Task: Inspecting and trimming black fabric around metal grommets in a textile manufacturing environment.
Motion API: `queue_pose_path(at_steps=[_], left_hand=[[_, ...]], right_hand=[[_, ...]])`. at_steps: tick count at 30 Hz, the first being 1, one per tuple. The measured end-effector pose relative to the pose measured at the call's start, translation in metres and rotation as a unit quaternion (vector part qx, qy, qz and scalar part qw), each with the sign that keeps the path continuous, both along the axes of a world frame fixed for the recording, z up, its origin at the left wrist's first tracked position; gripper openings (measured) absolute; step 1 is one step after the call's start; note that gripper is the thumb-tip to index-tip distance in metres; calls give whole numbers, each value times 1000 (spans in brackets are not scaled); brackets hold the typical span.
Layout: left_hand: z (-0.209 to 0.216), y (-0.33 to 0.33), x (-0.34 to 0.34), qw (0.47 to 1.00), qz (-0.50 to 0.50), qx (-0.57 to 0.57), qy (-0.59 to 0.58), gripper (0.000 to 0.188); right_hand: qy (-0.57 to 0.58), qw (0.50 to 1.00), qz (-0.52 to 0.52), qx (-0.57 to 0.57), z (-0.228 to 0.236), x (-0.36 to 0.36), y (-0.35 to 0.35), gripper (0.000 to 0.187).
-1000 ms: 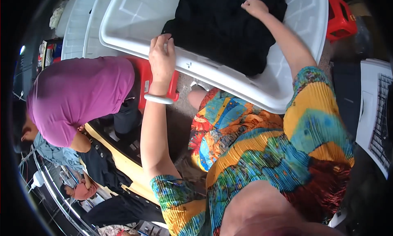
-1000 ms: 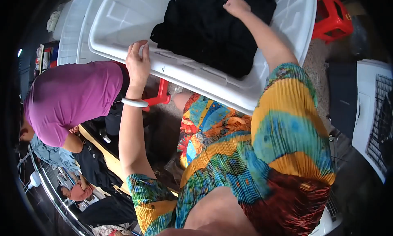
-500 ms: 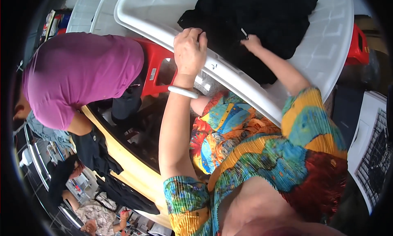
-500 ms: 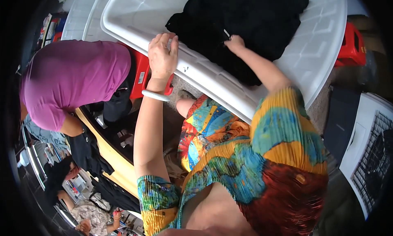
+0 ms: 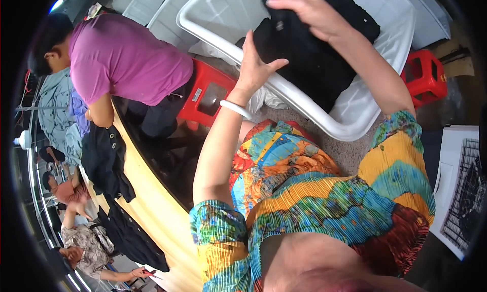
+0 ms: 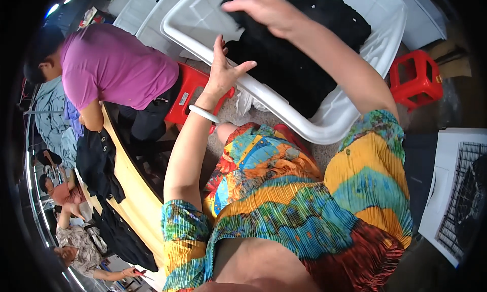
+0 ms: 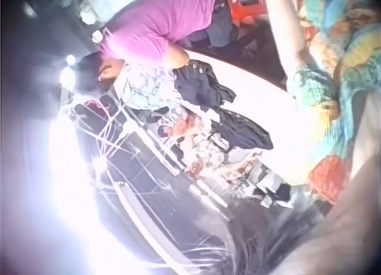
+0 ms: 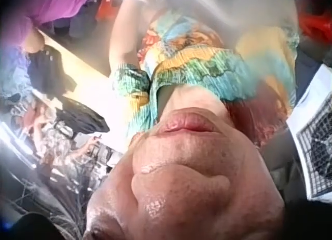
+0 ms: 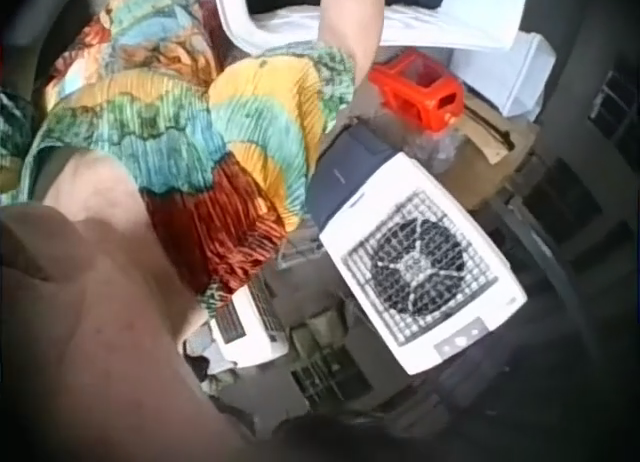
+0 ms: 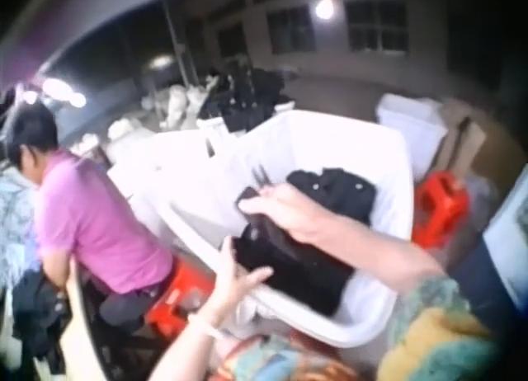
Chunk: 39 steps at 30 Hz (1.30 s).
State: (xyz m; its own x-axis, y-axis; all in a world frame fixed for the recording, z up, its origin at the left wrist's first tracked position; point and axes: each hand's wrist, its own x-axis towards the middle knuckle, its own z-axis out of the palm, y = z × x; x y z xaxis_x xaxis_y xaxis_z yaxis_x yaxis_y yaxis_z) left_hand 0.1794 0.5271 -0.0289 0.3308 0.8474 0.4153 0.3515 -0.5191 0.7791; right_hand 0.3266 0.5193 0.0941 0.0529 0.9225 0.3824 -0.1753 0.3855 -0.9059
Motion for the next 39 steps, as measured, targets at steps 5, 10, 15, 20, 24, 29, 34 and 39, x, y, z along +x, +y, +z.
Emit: queue_pose_path(at_steps=[5,10,15,20,24,29,34,39], left_hand=[[7,-17,-19,980,-129,-89,-122,66],[14,-85,-91,898,-207,-156,-356,42],[6,-111,-176,870,-61,-69,-484,36],[84,-218,-183,836,432,227,253,37],[103,-258,-201,855,410,174,267,52],[166,-314,-202,604,576,300,463,60],[94,-289,-317,772,563,180,-235,35],[148,-308,-260,567,635,345,395,56]], right_hand=[[-161,960,210,-87,39,-99,-73,22],[-134,907,355,183,32,-126,-78,18],[-312,910,209,179,-12,-20,7,46],[-481,848,203,92,-133,32,41,62],[-337,896,247,-149,-187,52,18,56],[-266,898,312,-158,-153,18,-4,45],[-561,774,288,51,-89,-34,-65,74],[-584,769,234,115,-108,-21,-38,62]])
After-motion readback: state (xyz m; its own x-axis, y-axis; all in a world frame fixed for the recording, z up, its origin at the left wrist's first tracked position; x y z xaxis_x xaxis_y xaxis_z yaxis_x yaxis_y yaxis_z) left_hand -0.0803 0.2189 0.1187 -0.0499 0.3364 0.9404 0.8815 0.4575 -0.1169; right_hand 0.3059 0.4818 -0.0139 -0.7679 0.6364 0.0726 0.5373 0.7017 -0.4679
